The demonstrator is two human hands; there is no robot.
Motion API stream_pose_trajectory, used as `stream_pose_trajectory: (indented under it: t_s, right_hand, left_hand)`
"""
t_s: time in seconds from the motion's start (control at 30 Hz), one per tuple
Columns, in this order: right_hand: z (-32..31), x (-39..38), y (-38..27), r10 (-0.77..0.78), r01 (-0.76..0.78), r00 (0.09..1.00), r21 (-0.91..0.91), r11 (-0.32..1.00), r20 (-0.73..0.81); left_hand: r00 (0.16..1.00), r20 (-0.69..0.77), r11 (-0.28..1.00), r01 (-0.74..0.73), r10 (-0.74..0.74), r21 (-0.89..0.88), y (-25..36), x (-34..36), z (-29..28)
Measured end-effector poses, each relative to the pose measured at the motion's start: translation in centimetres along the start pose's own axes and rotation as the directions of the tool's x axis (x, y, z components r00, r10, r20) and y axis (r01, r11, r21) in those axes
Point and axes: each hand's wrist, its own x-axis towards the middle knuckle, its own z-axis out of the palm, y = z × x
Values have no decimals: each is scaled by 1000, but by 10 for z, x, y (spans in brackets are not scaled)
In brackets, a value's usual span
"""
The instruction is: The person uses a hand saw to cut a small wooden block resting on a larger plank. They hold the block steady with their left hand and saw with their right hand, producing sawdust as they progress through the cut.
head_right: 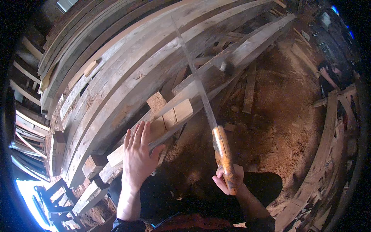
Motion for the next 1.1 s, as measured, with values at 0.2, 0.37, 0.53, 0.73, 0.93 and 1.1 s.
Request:
stream_pose_trajectory:
  t_s: [0.2,0.37,0.53,0.73,0.93,1.1]
  right_hand:
    - [0,-5,-1,8,-3,997,66,998,-71]
    - [3,-5,-1,28,-24,998,71,997,-55]
    - [2,0,-8,-58,58,998,-1,998,26]
    - [5,-5,1,-29,29,1000,-9,1000,-10]
    - [5,-4,2,-55,56,998,-63,996,9]
    - [4,-2,1,-61,61,998,-43,997,14]
  left_hand:
    - [984,-175,794,-120,18,-597,-2,-9,-73]
    - [906,-408,295,-424,116,-857,13,-43,-141]
    - [868,-470,133,-491,161,-861,27,-55,-147]
    - [859,-486,88,-503,163,-860,26,-55,-145]
    - [855,-494,48,-506,158,-861,26,-58,-146]
    - [851,-497,31,-509,169,-860,27,-61,-148]
